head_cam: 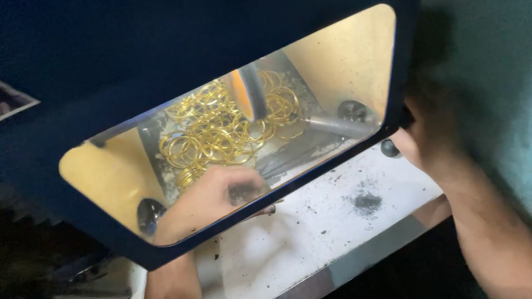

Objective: Polishing a collection of gold-colored rings using a bench-mounted polishing machine with a rotating wheel.

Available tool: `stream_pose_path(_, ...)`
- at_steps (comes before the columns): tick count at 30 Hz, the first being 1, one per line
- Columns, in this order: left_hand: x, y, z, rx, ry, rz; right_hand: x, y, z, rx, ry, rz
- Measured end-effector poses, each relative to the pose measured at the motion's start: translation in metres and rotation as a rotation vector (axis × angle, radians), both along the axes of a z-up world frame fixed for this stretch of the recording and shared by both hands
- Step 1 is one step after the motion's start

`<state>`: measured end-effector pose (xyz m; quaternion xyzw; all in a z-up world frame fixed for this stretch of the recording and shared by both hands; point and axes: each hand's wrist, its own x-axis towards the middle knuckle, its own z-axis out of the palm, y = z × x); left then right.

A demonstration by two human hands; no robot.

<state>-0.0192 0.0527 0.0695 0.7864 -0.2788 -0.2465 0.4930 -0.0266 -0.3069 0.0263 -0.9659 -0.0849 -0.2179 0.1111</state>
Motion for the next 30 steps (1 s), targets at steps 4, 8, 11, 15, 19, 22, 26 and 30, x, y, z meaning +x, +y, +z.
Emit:
stream_pose_path(4, 0.008, 0.021, -0.010, 0.009, -0.135, -0.065, -0.043, -0.008, -0.046, 0.403, -0.013, 0.182)
stream_pose_path(8, 0.007, 0.024, -0.008, -0.061, -0.015, 0.068, -0.053, 0.068, -0.019, 0.569, 0.442, 0.168)
stream_pose_path(11, 0.007, 0.021, -0.010, -0.031, 0.015, 0.057, -0.032, 0.134, 0.026, 0.917, 0.817, 0.069)
stream_pose_path(15, 0.003, 0.017, -0.004, -0.001, 0.042, 0.039, 0.011, 0.158, 0.037, 0.824, 0.930, 0.105)
stream_pose_path(19, 0.003, 0.019, 0.002, 0.016, 0.046, 0.030, 0.004, 0.183, 0.066, 1.127, 0.808, 0.175)
stream_pose_path(22, 0.003, 0.018, 0.006, 0.022, 0.050, 0.046, 0.006, 0.181, 0.062, 1.078, 0.804, 0.170)
stream_pose_path(26, 0.005, 0.016, 0.008, 0.037, 0.049, 0.044, 0.012, 0.178, 0.059, 1.044, 0.760, 0.192)
stream_pose_path(30, 0.006, 0.017, 0.008, 0.052, 0.043, 0.054, 0.011, 0.175, 0.057, 1.131, 0.703, 0.162)
